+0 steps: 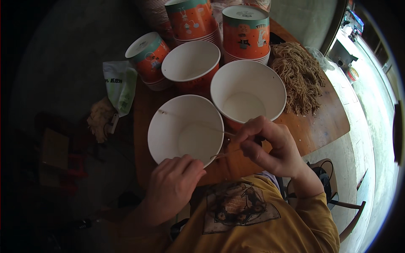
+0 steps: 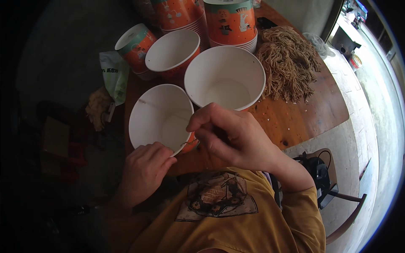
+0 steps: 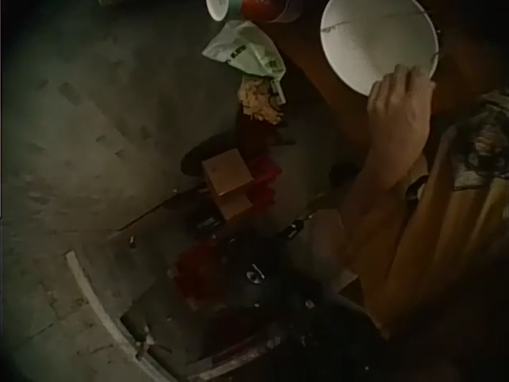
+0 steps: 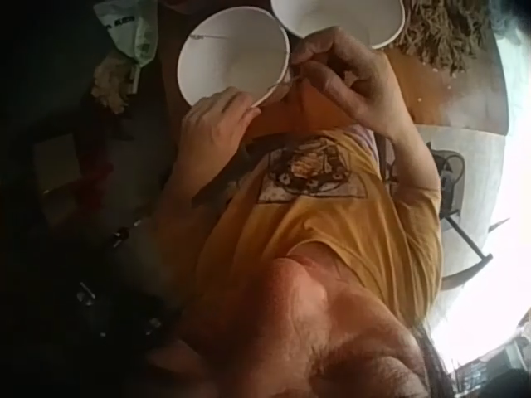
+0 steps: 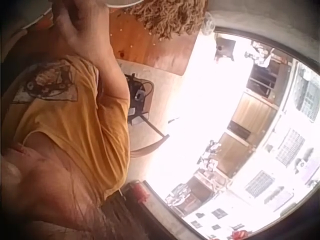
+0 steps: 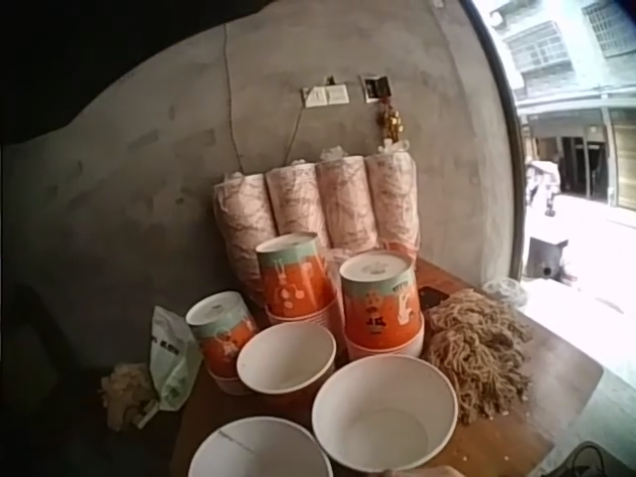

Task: Manually attaching cord handles to decorative paper buckets.

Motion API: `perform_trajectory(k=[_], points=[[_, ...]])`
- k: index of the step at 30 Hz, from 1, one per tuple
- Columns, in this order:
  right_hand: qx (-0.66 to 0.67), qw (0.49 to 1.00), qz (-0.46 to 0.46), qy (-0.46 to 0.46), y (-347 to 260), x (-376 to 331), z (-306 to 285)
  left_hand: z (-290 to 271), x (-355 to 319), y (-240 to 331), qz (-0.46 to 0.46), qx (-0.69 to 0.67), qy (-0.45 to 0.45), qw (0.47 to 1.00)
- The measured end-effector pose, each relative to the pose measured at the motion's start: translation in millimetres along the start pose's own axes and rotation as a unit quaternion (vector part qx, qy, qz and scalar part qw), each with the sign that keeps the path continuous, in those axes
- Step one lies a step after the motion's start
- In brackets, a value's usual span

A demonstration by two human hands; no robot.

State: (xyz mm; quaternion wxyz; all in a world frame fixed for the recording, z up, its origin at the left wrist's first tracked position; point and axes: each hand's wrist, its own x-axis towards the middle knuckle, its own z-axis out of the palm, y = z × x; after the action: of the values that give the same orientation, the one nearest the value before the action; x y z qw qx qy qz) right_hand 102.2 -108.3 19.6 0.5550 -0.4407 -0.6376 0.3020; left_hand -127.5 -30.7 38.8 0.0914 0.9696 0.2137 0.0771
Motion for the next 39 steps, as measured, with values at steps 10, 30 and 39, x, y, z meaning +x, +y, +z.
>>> perform_trajectory(k=[10,30,39], points=[[-0.123,0.971,-0.183,-0.087,-12.0,22.6,26.5,34.2,7.7,10.0,0.027,-0.126,0.227,0.965],[0.048,0.972,-0.116,-0.199,-4.4,161.1,16.1,-92.9,43.6,-135.0,-0.183,-0.392,0.377,0.819],[0.024,0.984,-0.152,-0.089,36.6,320.8,41.6,-112.9,140.2,-372.5,0.199,-0.699,0.163,0.667]])
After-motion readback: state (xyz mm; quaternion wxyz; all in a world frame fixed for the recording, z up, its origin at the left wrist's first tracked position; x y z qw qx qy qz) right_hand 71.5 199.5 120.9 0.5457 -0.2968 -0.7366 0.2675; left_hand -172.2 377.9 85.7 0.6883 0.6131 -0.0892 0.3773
